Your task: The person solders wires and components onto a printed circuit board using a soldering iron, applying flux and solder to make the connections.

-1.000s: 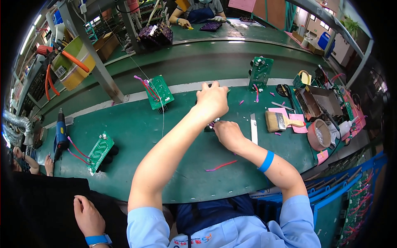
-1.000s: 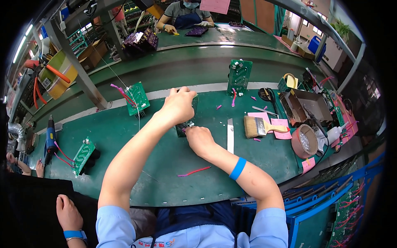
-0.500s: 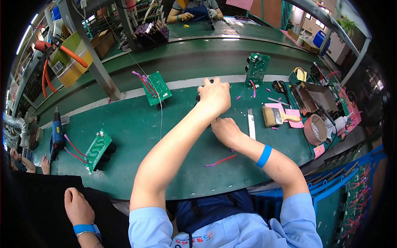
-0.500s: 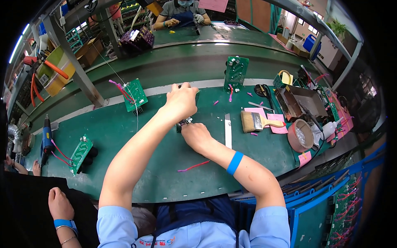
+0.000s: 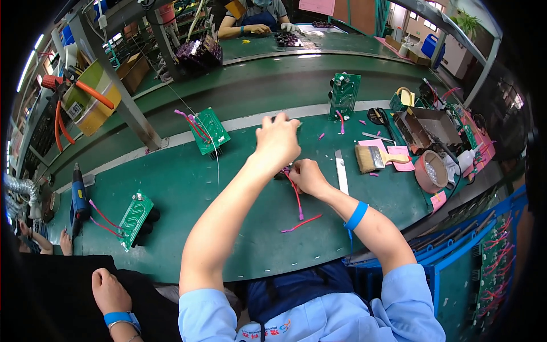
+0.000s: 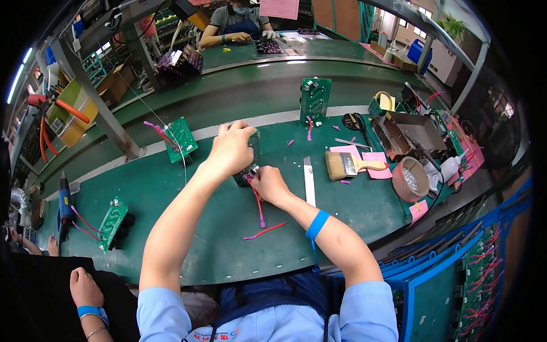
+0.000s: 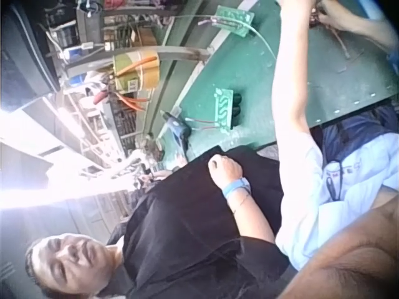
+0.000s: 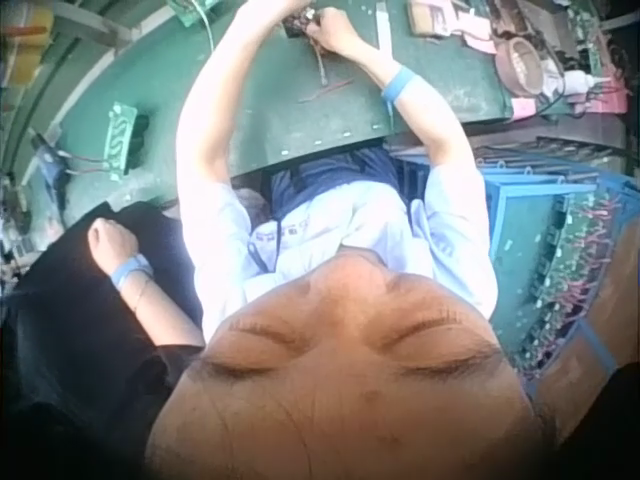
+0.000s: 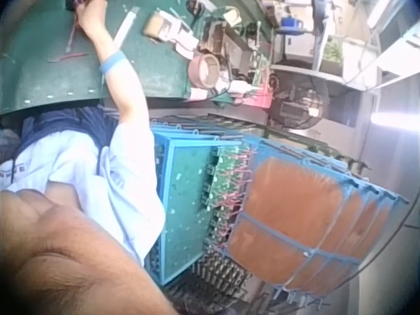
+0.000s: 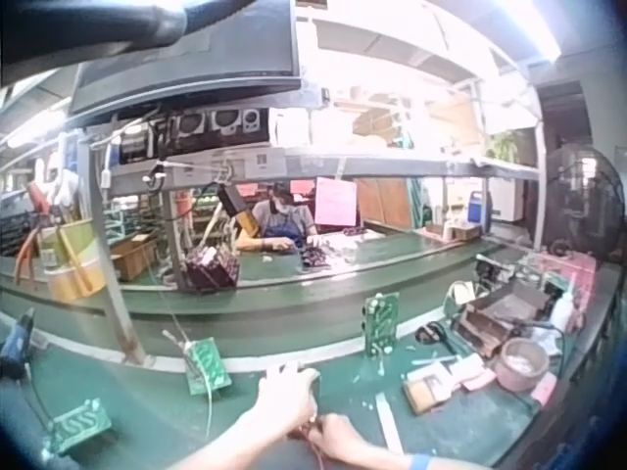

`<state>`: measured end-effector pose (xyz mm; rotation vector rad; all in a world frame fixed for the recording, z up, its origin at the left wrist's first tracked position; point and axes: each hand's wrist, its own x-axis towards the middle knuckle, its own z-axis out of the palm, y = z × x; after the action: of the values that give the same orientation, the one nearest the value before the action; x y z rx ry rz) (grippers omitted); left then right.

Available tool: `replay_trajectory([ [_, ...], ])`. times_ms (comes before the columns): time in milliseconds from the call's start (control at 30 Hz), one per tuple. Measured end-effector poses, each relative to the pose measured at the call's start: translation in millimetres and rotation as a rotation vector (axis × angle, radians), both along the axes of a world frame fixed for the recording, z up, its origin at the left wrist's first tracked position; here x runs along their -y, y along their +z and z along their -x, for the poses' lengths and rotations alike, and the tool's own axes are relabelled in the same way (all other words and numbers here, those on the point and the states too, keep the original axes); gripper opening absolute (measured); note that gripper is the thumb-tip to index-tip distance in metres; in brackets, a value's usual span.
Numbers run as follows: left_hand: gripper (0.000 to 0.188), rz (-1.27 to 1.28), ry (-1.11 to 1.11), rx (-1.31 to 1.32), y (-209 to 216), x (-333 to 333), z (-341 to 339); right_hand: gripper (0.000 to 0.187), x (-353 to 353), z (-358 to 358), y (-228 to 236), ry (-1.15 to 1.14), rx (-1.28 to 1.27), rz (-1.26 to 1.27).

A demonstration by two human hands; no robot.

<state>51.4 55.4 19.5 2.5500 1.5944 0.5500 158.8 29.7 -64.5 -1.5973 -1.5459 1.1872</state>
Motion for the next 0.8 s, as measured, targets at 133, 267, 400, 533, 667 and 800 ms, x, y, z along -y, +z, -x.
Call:
replay_trajectory([
  [133, 0.031, -0.112, 0.013, 0.247, -2.0, 12.4, 31.4, 0.014, -3.5, 4.7, -1.5, 0.024, 0.35, -0.5],
  [267, 0.03, -0.108, 0.103, 0.364, -11.3, 17.0, 53.7, 0.013, -10.5, -15.9, 10.9, 0.023, 0.146, -0.228],
  [400, 0.031, -0.111, 0.097, 0.405, -14.0, 23.5, 56.4, 0.012, -2.8, -41.1, 13.4, -0.021, 0.496, -0.557],
  [533, 0.03, -0.101, 0.109, 0.422, -14.1, 29.6, 59.9, 0.015, 12.0, -51.9, 29.2, 0.257, 0.784, -0.591],
  [667, 0.031, -0.113, 0.112, 0.424, -10.4, 25.5, 52.5, 0.01, -6.5, -25.7, 11.2, 0.214, 0.506, -0.815],
  [800, 0.03, -0.115, 0.12, 0.408, -11.0, 22.9, 51.4, 0.012, -10.6, -3.2, 7.7, 0.287, 0.56, -0.676],
])
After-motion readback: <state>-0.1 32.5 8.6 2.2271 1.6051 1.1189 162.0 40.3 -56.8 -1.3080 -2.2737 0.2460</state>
